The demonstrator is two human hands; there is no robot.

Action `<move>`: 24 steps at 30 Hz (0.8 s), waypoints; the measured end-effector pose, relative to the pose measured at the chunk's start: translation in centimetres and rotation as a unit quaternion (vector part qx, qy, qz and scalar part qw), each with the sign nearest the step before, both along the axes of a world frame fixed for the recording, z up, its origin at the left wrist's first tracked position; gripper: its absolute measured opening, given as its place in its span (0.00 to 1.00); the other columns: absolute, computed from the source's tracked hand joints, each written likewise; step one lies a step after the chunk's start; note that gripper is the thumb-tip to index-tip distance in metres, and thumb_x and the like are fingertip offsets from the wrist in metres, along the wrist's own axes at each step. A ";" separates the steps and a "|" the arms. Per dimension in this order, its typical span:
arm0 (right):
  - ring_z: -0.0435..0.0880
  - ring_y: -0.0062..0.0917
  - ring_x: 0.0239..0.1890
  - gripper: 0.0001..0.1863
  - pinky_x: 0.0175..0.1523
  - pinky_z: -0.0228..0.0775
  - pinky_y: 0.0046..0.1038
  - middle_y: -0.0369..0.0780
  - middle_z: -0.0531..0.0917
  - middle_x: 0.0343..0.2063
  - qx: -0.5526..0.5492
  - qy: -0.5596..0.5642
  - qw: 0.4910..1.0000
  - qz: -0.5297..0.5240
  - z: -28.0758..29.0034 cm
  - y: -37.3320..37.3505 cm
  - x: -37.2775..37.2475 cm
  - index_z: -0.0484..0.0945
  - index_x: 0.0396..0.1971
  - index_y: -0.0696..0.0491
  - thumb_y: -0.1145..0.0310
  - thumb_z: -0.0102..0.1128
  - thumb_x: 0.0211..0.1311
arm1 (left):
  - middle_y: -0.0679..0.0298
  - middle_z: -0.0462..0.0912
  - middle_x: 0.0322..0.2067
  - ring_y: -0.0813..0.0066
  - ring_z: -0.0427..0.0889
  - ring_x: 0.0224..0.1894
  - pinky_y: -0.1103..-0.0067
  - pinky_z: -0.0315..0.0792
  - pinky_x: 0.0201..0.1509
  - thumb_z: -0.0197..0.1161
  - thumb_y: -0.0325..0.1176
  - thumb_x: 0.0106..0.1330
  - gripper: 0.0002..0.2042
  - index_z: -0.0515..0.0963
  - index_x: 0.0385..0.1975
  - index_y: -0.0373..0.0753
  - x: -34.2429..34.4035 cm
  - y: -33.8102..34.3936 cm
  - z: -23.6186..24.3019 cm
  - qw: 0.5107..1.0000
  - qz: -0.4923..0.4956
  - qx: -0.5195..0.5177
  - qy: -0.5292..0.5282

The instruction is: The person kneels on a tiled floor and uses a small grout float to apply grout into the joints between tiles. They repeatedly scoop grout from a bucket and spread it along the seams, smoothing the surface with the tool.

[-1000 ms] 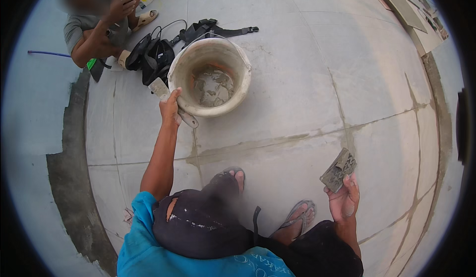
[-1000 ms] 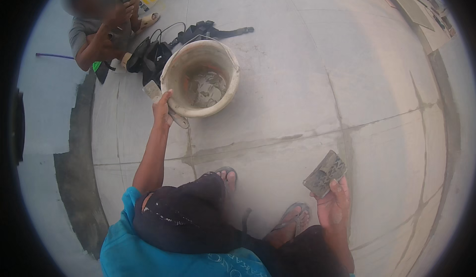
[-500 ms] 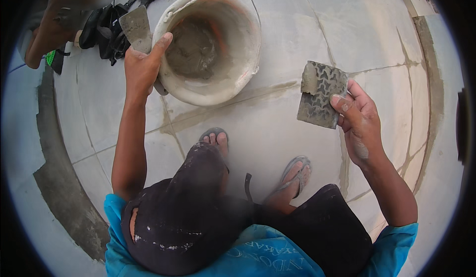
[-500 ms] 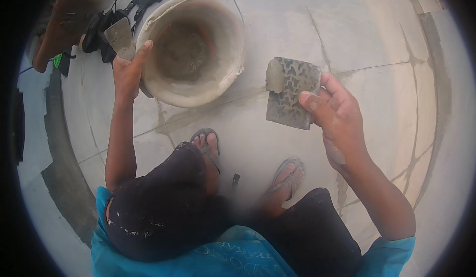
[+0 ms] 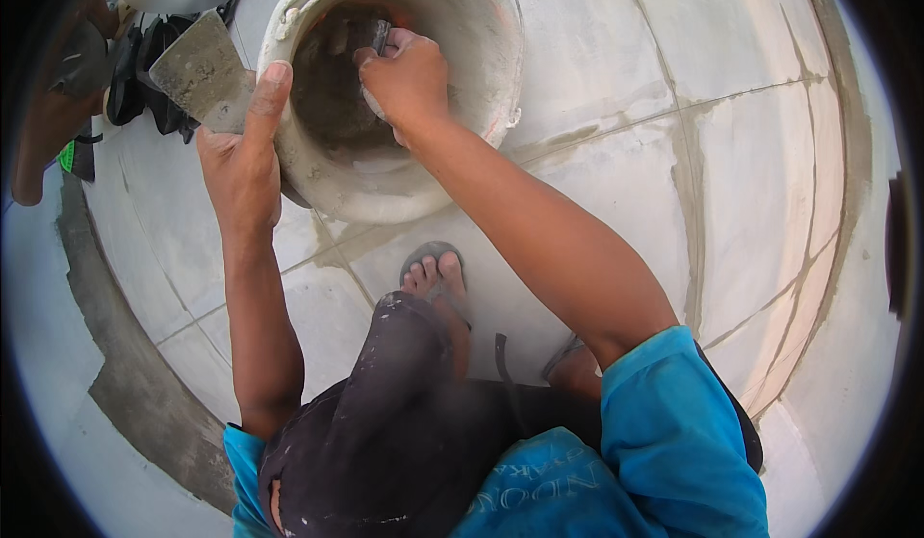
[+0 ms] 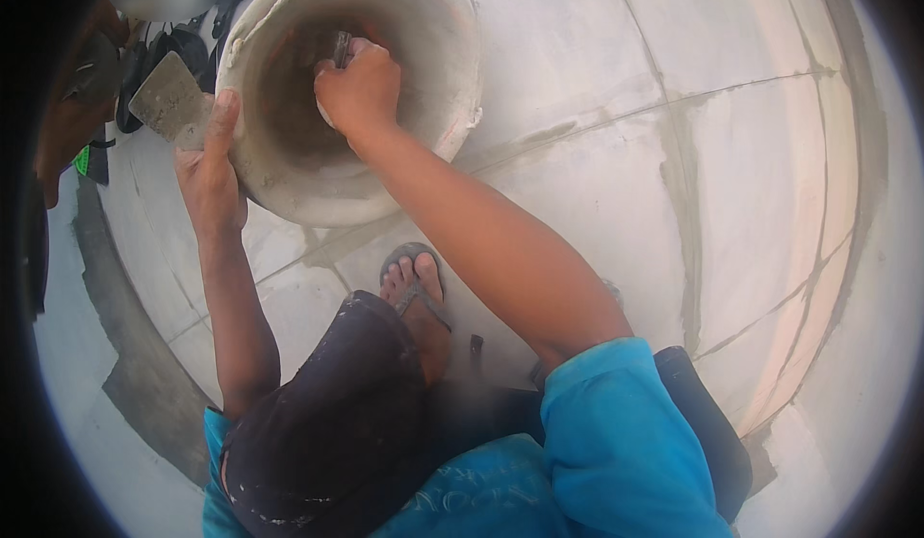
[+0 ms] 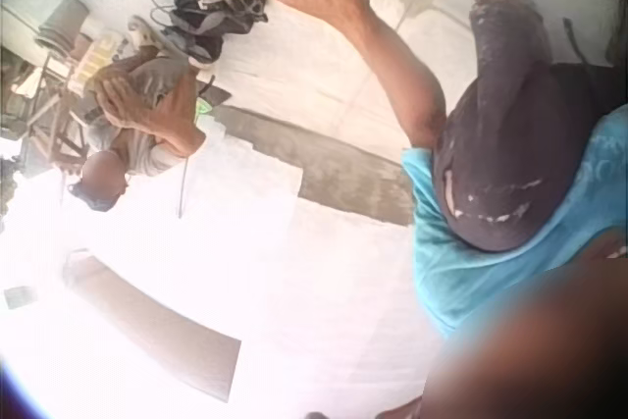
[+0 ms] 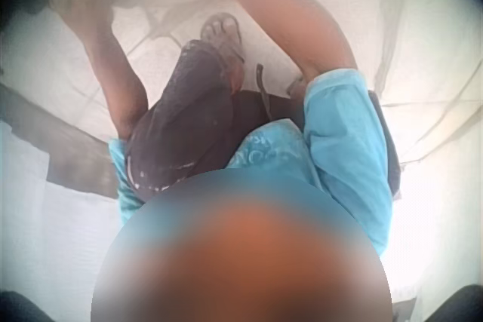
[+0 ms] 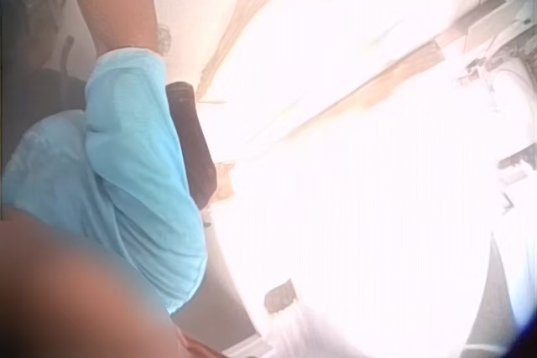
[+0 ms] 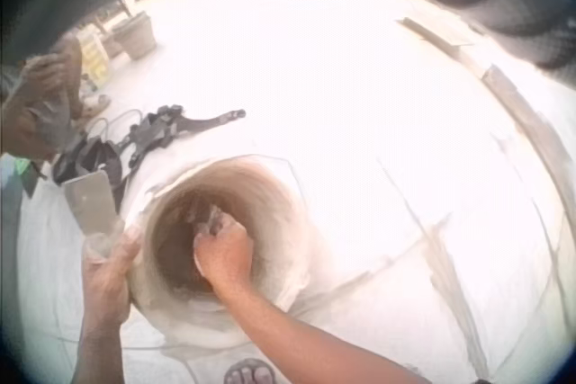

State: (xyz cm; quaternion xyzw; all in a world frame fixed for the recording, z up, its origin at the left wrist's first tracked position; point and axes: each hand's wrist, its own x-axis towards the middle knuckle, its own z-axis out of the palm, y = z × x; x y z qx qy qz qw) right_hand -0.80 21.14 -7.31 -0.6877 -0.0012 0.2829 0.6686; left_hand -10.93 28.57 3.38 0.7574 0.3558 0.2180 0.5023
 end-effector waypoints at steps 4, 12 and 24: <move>0.82 0.32 0.27 0.12 0.38 0.72 0.32 0.45 0.83 0.23 -0.084 -0.098 0.992 -0.006 -0.4 1.6 0.0 0.80 0.33 0.63 0.72 0.61 0.49 | 0.67 0.79 0.32 0.80 0.74 0.36 0.82 0.66 0.45 0.67 0.44 0.62 0.17 0.79 0.36 0.34 -0.2 0.2 0.1 1.000 -0.011 0.000 -0.009; 0.81 0.30 0.33 0.07 0.39 0.75 0.32 0.43 0.82 0.30 0.051 0.093 0.994 0.012 0.2 2.1 -0.5 0.79 0.31 0.61 0.74 0.56 0.54 | 0.66 0.80 0.34 0.80 0.75 0.37 0.81 0.67 0.45 0.65 0.39 0.63 0.12 0.78 0.36 0.35 0.0 1.4 -0.7 0.994 -0.002 -0.095 -0.061; 0.75 0.25 0.50 0.19 0.55 0.69 0.44 0.36 0.77 0.49 0.240 0.330 0.899 0.157 3.9 -2.1 0.5 0.71 0.53 0.50 0.69 0.56 0.62 | 0.59 0.81 0.42 0.75 0.80 0.43 0.76 0.74 0.49 0.56 0.35 0.69 0.13 0.74 0.45 0.32 -2.7 4.2 -2.7 0.957 0.086 -0.229 -0.154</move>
